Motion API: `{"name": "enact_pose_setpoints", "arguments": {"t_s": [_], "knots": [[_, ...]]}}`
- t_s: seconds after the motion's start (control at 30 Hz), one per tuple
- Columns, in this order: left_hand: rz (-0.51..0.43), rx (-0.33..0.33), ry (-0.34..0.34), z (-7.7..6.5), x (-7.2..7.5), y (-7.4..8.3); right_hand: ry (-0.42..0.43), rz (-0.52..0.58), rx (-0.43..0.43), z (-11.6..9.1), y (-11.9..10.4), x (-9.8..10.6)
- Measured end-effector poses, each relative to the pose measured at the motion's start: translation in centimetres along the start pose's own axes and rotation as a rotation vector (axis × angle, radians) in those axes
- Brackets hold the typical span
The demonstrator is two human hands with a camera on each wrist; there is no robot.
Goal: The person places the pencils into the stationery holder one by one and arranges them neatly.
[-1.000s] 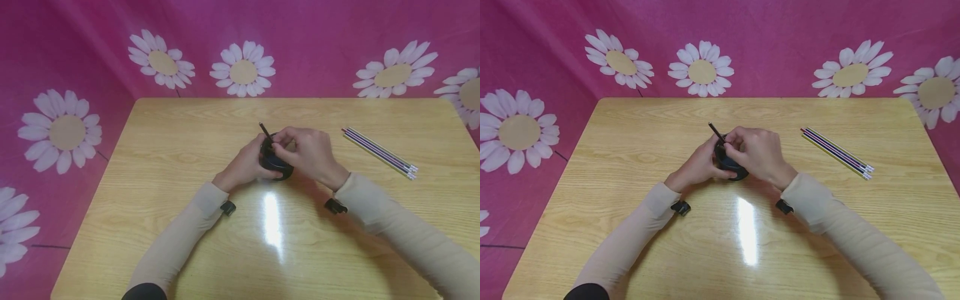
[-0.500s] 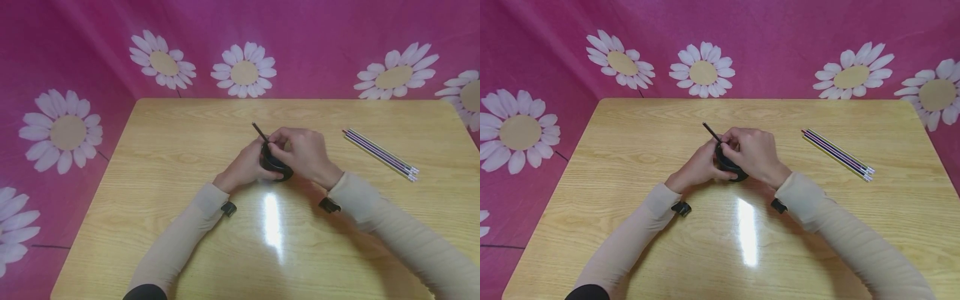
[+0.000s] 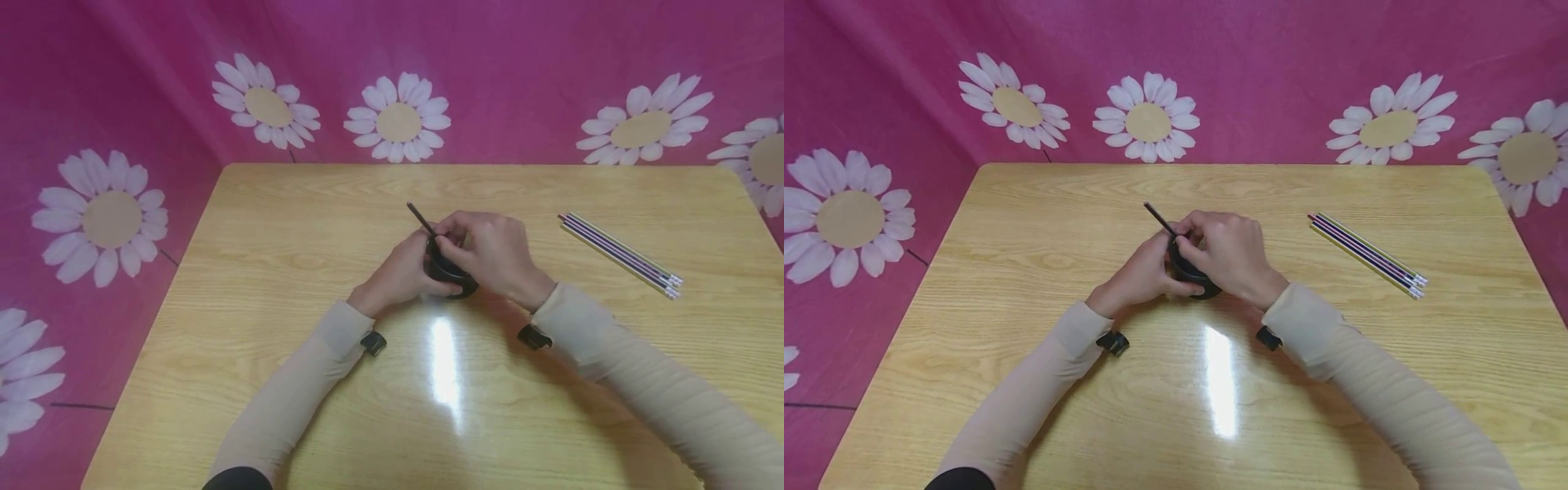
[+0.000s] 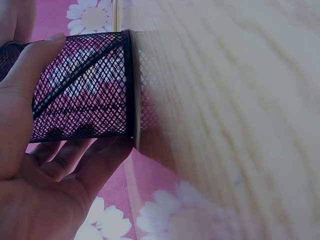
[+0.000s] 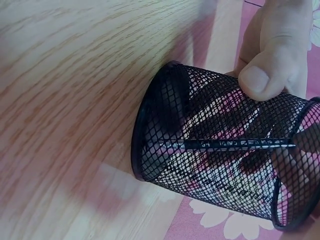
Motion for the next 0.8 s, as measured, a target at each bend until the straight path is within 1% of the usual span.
{"name": "enact_pose_setpoints", "arguments": {"t_s": [0.27, 0.43, 0.53, 0.7, 0.8], "knots": [[-0.016, 0.004, -0.004, -0.1, -0.1, -0.1, -0.012, -0.004, -0.014, -0.1, 0.2, -0.1], [-0.022, -0.001, 0.004, 0.0, -0.2, -0.2, -0.001, -0.001, -0.013, -0.1, 0.3, 0.5], [-0.021, -0.005, 0.01, 0.1, -0.1, -0.1, 0.035, 0.003, 0.004, -0.1, 0.5, 1.2], [-0.009, 0.001, 0.016, 0.1, 0.0, 0.0, 0.122, -0.014, 0.036, -0.4, 1.0, 3.0], [-0.002, 0.008, 0.02, 0.1, 0.0, -0.1, 0.154, -0.03, 0.042, -0.6, 1.5, 3.9]]}}
Point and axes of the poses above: each hand's wrist, its own z-axis towards the middle knuckle, its own x-axis out of the back of the hand, y = z × x, the point moved 4 cm from there along z, towards the middle knuckle, and after that the axes turned 1 degree about -z, right-handed, at the moved point
